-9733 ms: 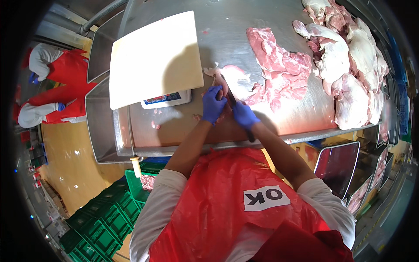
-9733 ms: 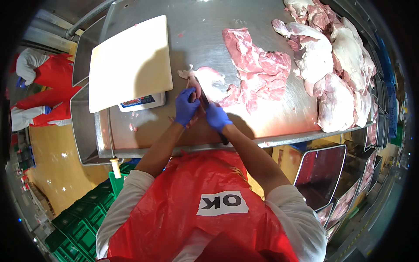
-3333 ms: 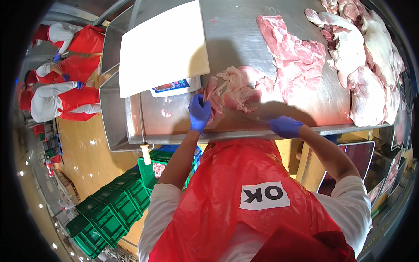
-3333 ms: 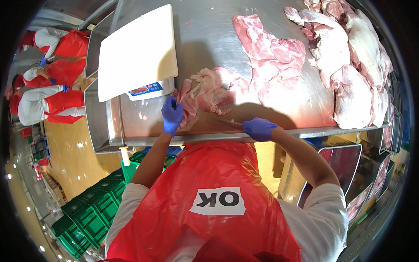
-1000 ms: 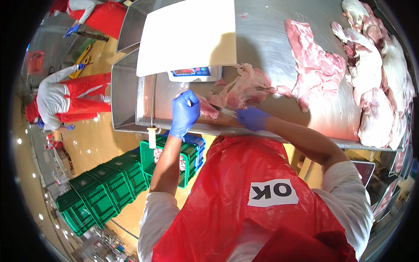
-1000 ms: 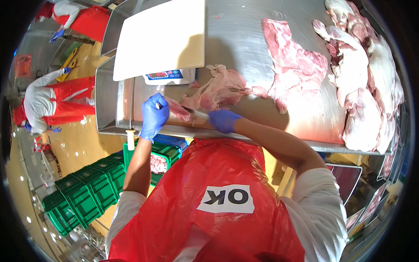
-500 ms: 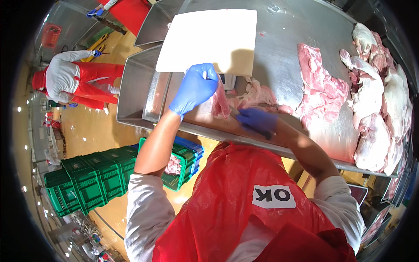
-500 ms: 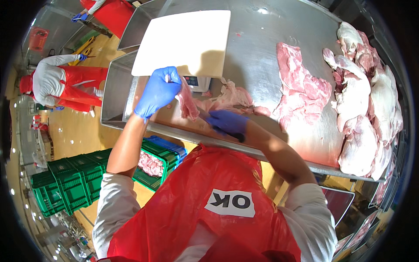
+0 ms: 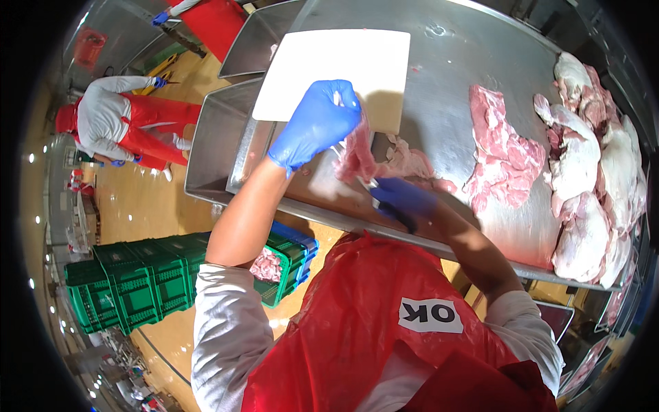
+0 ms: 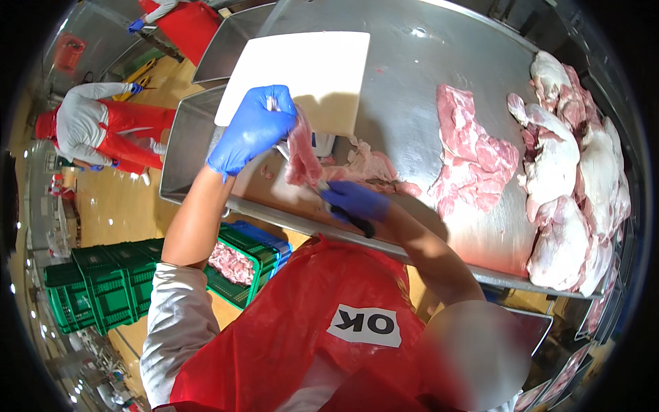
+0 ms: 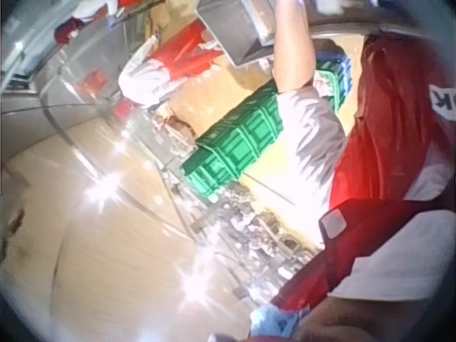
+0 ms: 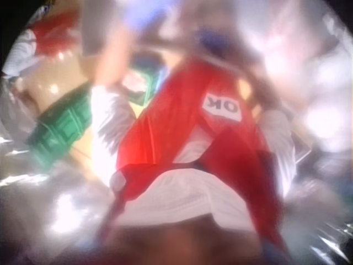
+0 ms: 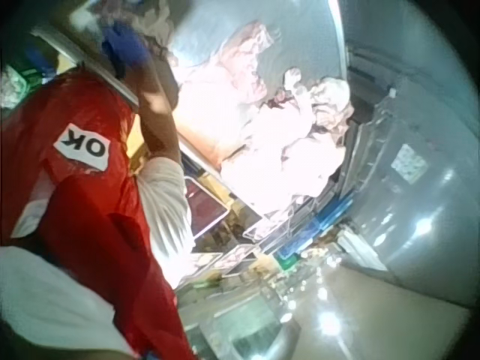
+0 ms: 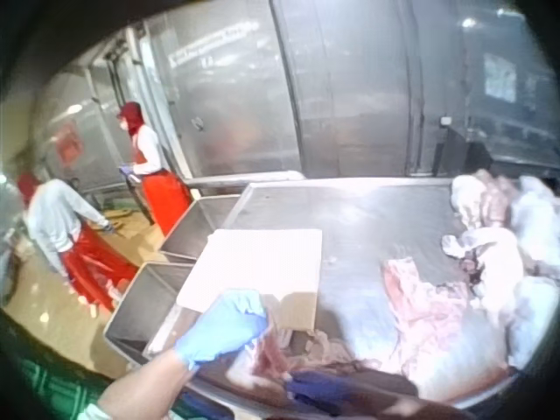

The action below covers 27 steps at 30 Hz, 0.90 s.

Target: The person cuts raw meat into smaller pieces using a knife on a stainless steel table. They place the cut pieces into a green crate and occasionally use a digital scale to weigh portions. The person wears blue gloves and a red apron throughout the task.

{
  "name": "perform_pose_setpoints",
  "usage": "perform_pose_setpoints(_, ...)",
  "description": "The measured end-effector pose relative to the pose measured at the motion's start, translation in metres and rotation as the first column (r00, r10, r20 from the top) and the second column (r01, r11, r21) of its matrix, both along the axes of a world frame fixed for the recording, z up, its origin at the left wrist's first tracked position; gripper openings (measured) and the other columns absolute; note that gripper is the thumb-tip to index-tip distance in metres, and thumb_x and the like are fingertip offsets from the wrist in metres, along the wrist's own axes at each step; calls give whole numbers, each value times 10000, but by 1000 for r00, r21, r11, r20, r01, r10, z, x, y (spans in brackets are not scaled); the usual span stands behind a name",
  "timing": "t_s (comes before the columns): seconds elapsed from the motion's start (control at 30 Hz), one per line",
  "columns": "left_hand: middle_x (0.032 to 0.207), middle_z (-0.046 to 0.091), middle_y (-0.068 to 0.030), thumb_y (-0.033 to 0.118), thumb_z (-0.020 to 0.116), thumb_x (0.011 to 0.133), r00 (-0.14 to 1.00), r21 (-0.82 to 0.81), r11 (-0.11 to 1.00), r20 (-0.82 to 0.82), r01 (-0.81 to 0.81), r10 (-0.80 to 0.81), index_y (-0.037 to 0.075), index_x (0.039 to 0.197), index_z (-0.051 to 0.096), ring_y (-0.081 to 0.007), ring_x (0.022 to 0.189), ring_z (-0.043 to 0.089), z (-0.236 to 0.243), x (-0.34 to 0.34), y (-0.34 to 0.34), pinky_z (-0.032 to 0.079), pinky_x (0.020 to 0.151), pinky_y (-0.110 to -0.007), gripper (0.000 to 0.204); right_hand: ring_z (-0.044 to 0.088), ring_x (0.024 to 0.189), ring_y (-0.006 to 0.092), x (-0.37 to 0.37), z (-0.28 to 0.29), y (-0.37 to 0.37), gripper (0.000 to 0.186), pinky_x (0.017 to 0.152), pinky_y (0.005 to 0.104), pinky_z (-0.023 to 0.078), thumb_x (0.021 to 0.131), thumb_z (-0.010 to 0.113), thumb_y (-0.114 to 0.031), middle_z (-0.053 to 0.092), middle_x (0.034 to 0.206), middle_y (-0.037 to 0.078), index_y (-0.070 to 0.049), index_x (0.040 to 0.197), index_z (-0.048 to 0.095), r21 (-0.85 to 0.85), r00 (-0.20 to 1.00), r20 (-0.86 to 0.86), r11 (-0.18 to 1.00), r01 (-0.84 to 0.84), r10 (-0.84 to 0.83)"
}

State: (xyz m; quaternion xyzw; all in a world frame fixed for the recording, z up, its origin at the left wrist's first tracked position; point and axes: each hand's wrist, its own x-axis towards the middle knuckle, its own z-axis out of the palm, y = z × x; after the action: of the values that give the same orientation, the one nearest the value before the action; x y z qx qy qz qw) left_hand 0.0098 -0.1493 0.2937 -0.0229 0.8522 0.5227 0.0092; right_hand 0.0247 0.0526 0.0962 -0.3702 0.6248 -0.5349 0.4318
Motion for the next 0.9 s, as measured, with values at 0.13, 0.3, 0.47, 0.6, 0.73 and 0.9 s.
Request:
perform_pose_setpoints(0.13,658,544,-8,-26,583,732,998,147,988,25,-55,52,40,688,568,-79,627,512,10,7,-16,430,565,-249,81,547,566,106,3,29,62,388,521,260,447,1026,451,-383,564,680,22,-40,891,570,251,971,193,949,-190,143)
perform_pose_setpoints(0.3,677,571,-26,29,599,720,996,5,996,-22,91,-91,6,749,610,-89,644,518,20,14,7,425,579,-247,39,547,552,108,0,41,34,379,514,262,455,1022,470,-369,562,670,24,-39,861,565,-41,798,583,986,-159,153)
perform_pose_setpoints(0.47,680,566,-17,39,603,758,949,5,973,-223,232,-225,16,750,601,-88,652,527,38,4,-3,442,607,-243,25,557,544,115,-9,56,-13,348,497,255,453,1020,482,-339,565,673,32,-34,870,561,-69,842,532,996,-60,88)
perform_pose_setpoints(0.6,678,544,3,30,622,770,984,189,982,-176,-8,42,30,721,574,-72,616,504,43,-5,-34,430,555,-232,68,583,534,132,-16,78,32,337,477,254,480,1009,504,-329,582,671,55,-25,883,573,78,842,521,974,-213,142)
perform_pose_setpoints(0.73,689,550,-2,26,617,765,990,131,990,-124,-49,65,22,730,574,-73,632,506,59,12,-43,435,573,-238,55,612,546,146,-25,74,82,321,474,267,505,992,539,-318,603,677,72,-19,884,583,179,881,451,952,-248,144)
perform_pose_setpoints(0.9,690,558,-29,-2,617,763,890,-10,969,-393,245,-229,1,757,579,-96,637,528,61,17,-19,451,575,-253,39,578,522,123,-22,87,7,315,485,255,489,1011,503,-335,577,706,47,-42,912,562,85,828,550,979,-187,111)
